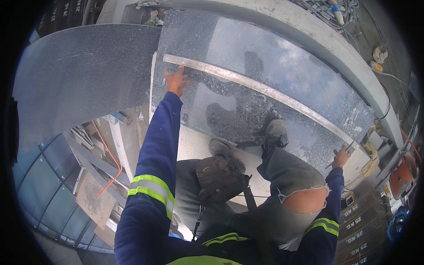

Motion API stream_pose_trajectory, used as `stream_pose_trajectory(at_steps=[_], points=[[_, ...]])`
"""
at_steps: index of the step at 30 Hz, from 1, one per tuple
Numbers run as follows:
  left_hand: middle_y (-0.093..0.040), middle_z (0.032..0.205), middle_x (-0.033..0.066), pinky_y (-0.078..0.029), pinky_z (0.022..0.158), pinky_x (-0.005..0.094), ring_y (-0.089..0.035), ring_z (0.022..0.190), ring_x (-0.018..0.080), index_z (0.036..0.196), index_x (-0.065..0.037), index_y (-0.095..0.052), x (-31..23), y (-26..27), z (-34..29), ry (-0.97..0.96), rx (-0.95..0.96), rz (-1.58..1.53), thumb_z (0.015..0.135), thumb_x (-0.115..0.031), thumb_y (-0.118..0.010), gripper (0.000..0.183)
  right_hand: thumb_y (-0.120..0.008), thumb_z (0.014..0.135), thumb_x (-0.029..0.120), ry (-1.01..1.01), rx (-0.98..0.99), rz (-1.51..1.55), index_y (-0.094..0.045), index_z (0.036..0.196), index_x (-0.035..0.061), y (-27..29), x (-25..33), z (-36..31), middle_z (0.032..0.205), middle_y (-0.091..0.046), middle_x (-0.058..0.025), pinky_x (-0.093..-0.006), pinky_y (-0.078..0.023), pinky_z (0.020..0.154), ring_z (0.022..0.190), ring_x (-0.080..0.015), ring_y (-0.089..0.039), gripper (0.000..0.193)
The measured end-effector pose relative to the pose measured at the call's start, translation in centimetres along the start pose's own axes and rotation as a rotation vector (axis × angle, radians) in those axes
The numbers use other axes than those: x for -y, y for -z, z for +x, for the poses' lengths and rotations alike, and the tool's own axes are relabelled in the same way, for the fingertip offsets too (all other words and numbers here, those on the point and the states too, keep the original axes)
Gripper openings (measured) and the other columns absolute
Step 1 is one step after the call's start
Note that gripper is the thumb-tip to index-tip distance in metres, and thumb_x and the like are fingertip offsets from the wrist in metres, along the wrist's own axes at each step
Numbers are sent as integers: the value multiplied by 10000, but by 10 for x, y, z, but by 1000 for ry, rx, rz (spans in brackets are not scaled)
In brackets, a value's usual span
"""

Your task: The person measures a large translucent sheet on a workbench using a tape measure and a straightedge, then uses a utility knife to score and cut the sheet along the marked line. The person repeats the measuring and cutting process on another section of the sheet.

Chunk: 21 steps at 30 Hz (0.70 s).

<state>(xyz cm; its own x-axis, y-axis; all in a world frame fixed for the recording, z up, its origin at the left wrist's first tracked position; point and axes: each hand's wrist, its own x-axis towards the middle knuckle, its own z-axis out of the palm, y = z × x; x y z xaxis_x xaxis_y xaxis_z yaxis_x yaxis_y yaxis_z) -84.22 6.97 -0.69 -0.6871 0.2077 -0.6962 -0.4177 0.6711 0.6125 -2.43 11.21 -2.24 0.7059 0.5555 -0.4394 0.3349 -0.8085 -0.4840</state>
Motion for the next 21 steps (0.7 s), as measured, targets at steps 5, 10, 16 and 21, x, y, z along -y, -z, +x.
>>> stream_pose_trajectory(at_steps=[5, 10, 16, 21], points=[[-566, 1445, 207, -573, 843, 487, -668, 1051, 336, 1694, -248, -105, -20, 33, 80, -37, -147, 29, 960, -325, -803, 1015, -731, 962, 610, -147, 86, 314, -195, 1623, -33, -41, -33, 23, 1195, -637, -216, -294, -397, 469, 910, -323, -770, 1067], [-538, 1486, 179, -526, 881, 467, -636, 1118, 346, 1664, -232, -285, -16, -9, 109, -63, 33, 213, 866, -490, -883, 1031, -770, 893, 694, -76, 33, 221, -325, 1560, -116, -26, -56, 53, 1242, -662, -211, -341, -460, 549, 914, -253, -727, 1140], [-546, 1478, 136, -492, 1001, 433, -553, 1309, 325, 1459, -129, -572, 11, 36, 174, 16, 116, 216, 867, -500, -863, 756, -837, 860, 627, 20, -264, 177, -486, 1389, -93, -76, -27, 58, 1123, -700, -190, -359, -569, 647, 833, -230, -702, 960], [-595, 1329, 102, -504, 850, 367, -593, 1101, 258, 1362, -125, -607, -1, 27, 171, -58, 113, 197, 838, -423, -883, 663, -903, 816, 500, -31, -440, 220, -499, 1317, -94, -80, -26, 46, 1071, -712, -199, -373, -575, 780, 883, -256, -708, 876]])
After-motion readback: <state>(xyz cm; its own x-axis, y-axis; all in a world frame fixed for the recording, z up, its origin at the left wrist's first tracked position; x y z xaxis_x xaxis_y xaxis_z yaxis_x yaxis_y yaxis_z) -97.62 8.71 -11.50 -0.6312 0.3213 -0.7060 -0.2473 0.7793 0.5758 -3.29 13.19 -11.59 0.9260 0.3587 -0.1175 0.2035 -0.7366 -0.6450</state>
